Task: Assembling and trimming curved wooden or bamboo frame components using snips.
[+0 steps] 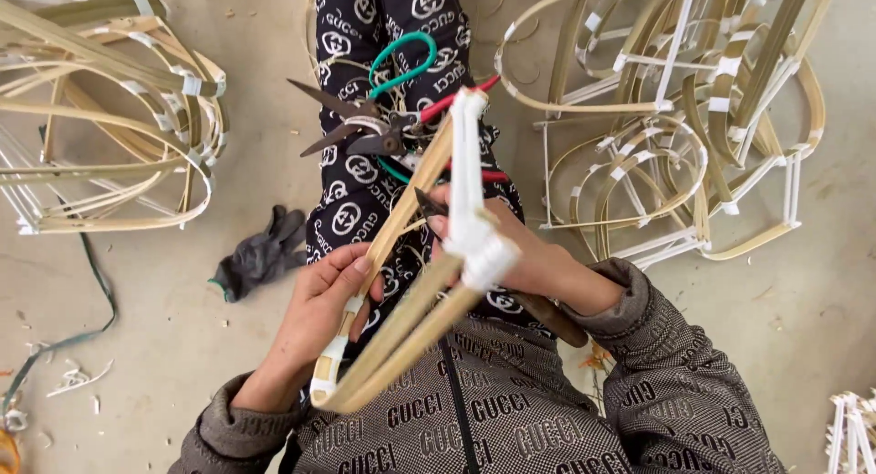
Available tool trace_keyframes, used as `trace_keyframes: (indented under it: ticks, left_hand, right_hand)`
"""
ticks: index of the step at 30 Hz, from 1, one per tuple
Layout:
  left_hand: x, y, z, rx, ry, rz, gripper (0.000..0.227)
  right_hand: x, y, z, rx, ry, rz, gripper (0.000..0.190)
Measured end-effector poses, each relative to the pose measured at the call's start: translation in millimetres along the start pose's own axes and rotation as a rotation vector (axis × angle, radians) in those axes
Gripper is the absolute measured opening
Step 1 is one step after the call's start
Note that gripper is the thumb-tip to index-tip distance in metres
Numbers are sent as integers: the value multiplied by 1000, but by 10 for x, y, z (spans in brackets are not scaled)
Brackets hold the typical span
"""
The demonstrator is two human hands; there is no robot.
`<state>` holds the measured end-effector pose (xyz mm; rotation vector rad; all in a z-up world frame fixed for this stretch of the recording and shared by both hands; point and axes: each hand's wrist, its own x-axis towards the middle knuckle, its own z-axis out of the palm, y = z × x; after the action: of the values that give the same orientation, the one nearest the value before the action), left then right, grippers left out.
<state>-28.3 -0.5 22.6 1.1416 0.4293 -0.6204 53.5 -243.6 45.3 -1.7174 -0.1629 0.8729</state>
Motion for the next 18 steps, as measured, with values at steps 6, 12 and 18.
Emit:
trace_keyframes:
  ticks: [6, 12, 18]
  left_hand:
    - [-111, -82, -175, -215, -135, -75, 33]
    - [-244, 158, 1, -172, -7, -306, 38]
    - [-207, -102, -47, -98, -102, -145, 41]
  right_hand:
    - [-49, 59, 5, 50, -44, -22, 25]
    - [-211, 431, 301, 343, -105, 66, 35]
    - [-287, 612, 669, 521, -240, 102, 62]
